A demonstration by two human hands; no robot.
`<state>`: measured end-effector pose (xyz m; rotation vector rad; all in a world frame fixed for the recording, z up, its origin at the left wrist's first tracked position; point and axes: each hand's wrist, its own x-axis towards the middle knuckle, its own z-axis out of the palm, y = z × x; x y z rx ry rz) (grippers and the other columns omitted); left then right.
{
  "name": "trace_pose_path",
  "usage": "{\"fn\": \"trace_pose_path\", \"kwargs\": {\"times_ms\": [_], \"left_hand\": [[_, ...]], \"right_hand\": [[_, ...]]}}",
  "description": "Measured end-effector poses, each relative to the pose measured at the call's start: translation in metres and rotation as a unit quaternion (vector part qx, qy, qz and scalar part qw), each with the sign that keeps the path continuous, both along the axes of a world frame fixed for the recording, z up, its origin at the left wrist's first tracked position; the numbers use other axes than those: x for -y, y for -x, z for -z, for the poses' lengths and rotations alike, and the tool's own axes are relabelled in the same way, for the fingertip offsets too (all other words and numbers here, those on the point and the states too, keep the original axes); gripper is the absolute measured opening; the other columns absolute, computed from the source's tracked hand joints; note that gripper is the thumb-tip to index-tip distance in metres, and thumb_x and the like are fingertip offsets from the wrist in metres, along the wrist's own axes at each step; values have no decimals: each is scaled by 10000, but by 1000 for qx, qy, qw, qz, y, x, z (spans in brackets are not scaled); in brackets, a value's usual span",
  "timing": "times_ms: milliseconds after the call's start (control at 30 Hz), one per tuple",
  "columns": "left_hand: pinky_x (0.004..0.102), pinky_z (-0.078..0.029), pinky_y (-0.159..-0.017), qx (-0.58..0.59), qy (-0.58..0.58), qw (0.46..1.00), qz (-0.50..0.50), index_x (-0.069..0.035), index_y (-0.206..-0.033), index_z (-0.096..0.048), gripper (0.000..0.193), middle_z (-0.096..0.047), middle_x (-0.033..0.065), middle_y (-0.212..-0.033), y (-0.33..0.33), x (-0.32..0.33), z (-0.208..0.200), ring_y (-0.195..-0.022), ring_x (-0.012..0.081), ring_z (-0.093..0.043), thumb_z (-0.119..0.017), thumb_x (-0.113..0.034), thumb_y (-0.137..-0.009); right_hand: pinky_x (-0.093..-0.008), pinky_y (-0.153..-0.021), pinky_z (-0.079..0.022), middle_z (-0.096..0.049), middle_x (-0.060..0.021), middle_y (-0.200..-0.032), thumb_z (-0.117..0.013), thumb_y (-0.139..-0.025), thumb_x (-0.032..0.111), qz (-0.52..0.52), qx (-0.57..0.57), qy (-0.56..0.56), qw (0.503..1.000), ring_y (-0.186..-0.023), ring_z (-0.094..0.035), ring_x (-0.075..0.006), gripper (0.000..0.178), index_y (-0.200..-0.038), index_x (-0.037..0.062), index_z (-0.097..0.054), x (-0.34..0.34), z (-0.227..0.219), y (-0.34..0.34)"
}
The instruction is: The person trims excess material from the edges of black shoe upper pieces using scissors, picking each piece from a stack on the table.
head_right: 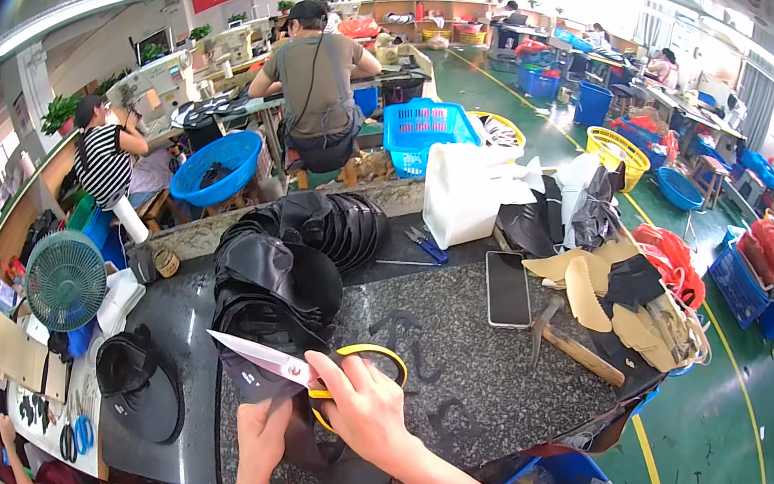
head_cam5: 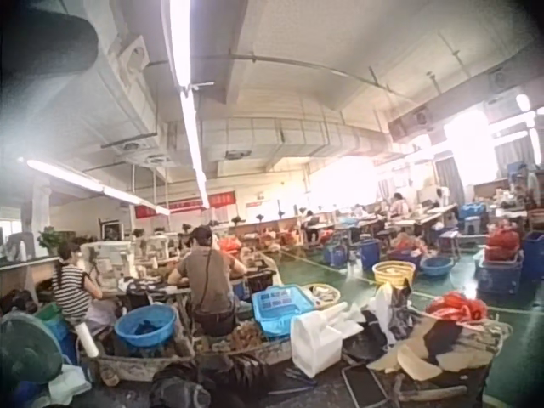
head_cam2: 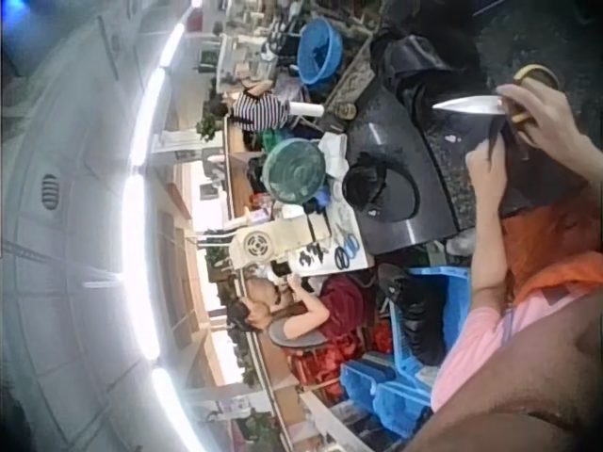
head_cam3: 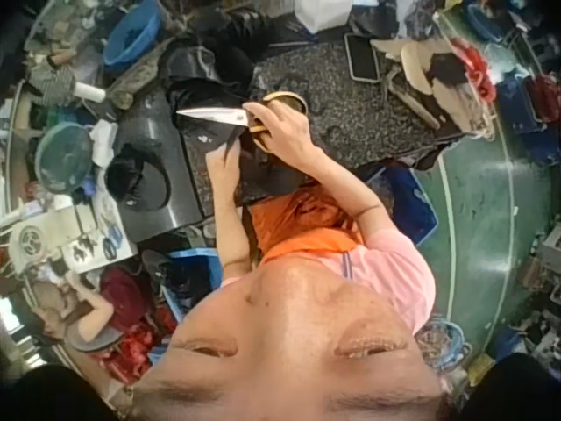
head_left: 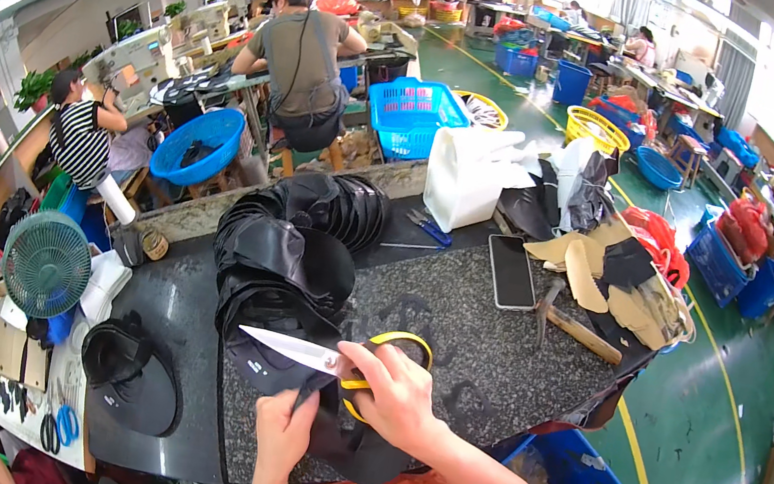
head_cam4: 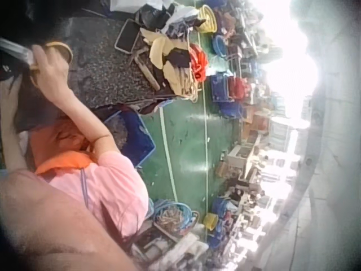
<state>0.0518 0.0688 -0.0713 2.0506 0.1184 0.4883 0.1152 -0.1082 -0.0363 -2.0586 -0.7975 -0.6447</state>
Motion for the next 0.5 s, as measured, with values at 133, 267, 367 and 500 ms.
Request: {"fn": "trace_pose_path", "kwargs": {"times_ms": [133, 267, 367, 500], "left_hand": [[269, -440, -549, -31, 482, 820, 309, 21, -609, -632, 375, -692, 82, -704, 5, -19, 15, -623, 124, -620, -709, -240, -867], [251, -481, -550, -50, 436, 832, 338, 46, -750, -689, 328, -691, 78, -731, 0, -31, 12, -619, 115, -635, -737, -268, -832], [234, -463, -655, -117, 381, 873, 280, 42, -816, -678, 142, -689, 48, -828, -3, -44, 11, -732, 88, -606, -677, -97, -846], [232, -431, -673, 9, 105, 994, 7, 15, -806, -640, 76, -632, 27, -759, -1, -8, -27, -712, 107, -565, -601, -12, -866]], "right_hand": [[-350, -767, -522, -645, -105, -955, -683, -761, 27, -277, -175, 31, 944, -858, -652, -291, 436, -1184, 72, -586, 12, -3, -22], [-287, -845, -469, -630, -30, -994, -700, -825, 43, -414, -379, -7, 828, -958, -595, -131, 439, -1245, 63, -573, 32, -9, -29], [-252, -825, -429, -556, 26, -937, -687, -861, 68, -454, -482, -127, 739, -900, -513, -63, 410, -1250, 83, -558, 37, -5, -22], [-215, -801, -413, -531, 38, -905, -666, -874, 48, -314, -456, -272, 787, -861, -499, -42, 398, -1256, 73, -556, 32, -6, -11]]}}
